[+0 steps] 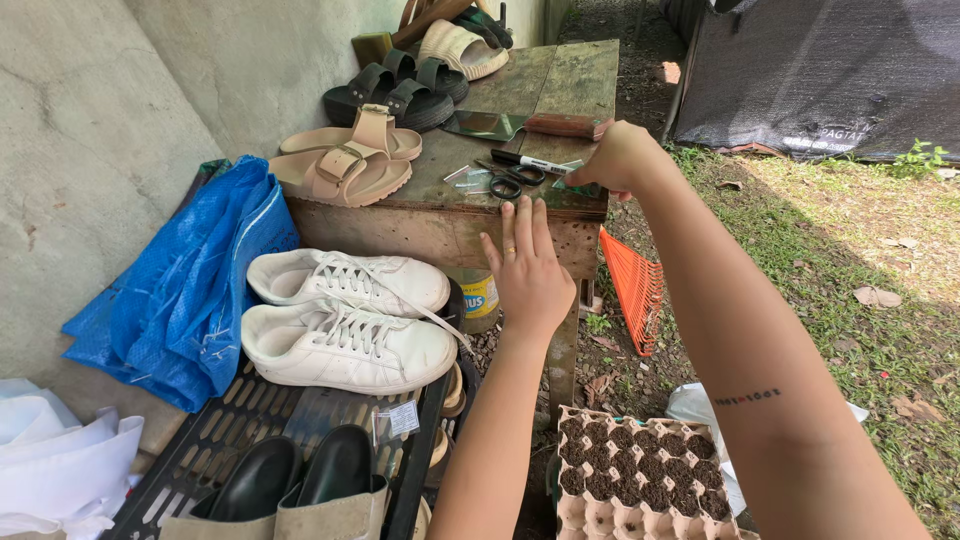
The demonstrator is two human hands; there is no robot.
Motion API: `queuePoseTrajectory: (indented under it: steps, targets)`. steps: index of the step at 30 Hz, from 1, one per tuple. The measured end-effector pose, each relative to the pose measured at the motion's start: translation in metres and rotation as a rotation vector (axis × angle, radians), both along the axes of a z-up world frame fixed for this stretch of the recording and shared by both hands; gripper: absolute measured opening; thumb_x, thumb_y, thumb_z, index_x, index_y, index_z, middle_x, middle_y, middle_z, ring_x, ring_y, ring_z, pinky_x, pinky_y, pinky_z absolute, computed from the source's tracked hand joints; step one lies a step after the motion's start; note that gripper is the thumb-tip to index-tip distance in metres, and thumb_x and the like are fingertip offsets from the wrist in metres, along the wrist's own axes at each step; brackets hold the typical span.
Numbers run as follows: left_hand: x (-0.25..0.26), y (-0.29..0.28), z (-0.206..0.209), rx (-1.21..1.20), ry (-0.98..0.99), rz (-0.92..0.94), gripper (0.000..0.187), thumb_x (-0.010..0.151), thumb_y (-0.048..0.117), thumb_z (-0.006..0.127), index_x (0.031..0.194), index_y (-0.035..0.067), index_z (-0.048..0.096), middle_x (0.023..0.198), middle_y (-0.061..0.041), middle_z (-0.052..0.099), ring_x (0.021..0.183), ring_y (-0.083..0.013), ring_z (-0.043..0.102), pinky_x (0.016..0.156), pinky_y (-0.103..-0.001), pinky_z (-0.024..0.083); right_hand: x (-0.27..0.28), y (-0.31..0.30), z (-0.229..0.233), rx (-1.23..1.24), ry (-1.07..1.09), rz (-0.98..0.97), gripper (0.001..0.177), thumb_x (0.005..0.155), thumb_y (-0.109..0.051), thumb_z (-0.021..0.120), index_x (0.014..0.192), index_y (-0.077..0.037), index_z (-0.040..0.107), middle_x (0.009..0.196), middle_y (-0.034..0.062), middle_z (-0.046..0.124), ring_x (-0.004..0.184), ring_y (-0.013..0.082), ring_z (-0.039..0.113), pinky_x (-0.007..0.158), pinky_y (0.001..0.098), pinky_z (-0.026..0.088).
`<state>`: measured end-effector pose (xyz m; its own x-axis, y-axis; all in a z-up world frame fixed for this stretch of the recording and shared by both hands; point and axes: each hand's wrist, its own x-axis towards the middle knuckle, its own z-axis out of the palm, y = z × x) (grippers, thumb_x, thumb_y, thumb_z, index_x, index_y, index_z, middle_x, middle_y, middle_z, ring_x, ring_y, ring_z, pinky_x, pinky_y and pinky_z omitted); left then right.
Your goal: The person fills an egg carton tray with soil from a bag using a small hand trowel, places individual seeds into the soil cells from a small plastic packet, and then uses a marker to label or mark certain cells in the tray.
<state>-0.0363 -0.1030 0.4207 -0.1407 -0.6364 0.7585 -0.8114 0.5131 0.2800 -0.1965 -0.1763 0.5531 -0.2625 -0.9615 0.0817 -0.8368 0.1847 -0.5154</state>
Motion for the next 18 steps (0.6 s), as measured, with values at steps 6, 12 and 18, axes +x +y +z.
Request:
queuePoseTrajectory:
  steps: [6,12,18]
  targets:
    - [-0.001,-0.004,-0.002,-0.011,0.021,-0.008,0.075,0.079,0.007,0.062,0.151,0.001,0.043,0.159,-0.016,0.039,0.154,-0.0342,0.029,0.120,-0.069,0.022,0.006,-0.014,-0.005,0.058,0.102,-0.074,0.046,0.067,-0.030,0.094,0.090,0.007,0.078,0.082,0.0205,0.078,0.063,0.0248,0.072,0.063,0.0371,0.059]
    - [-0.001,-0.002,-0.001,0.021,0.043,-0.009,0.078,0.076,0.009,0.063,0.151,0.002,0.043,0.159,-0.015,0.039,0.154,-0.0332,0.029,0.120,-0.071,0.019,-0.007,-0.048,-0.042,-0.287,0.165,-0.176,0.036,0.063,-0.021,0.094,0.085,0.002,0.077,0.084,0.0230,0.073,0.072,0.0298,0.070,0.065,0.0414,0.058]
    - [-0.001,-0.003,0.000,0.036,0.042,-0.019,0.079,0.074,0.009,0.064,0.151,0.003,0.043,0.159,-0.014,0.039,0.153,-0.0327,0.030,0.119,-0.072,0.018,-0.011,-0.036,-0.028,-0.246,-0.104,-0.129,0.024,0.069,-0.014,0.085,0.092,-0.009,0.081,0.085,0.0147,0.077,0.068,0.0205,0.073,0.062,0.0362,0.062]
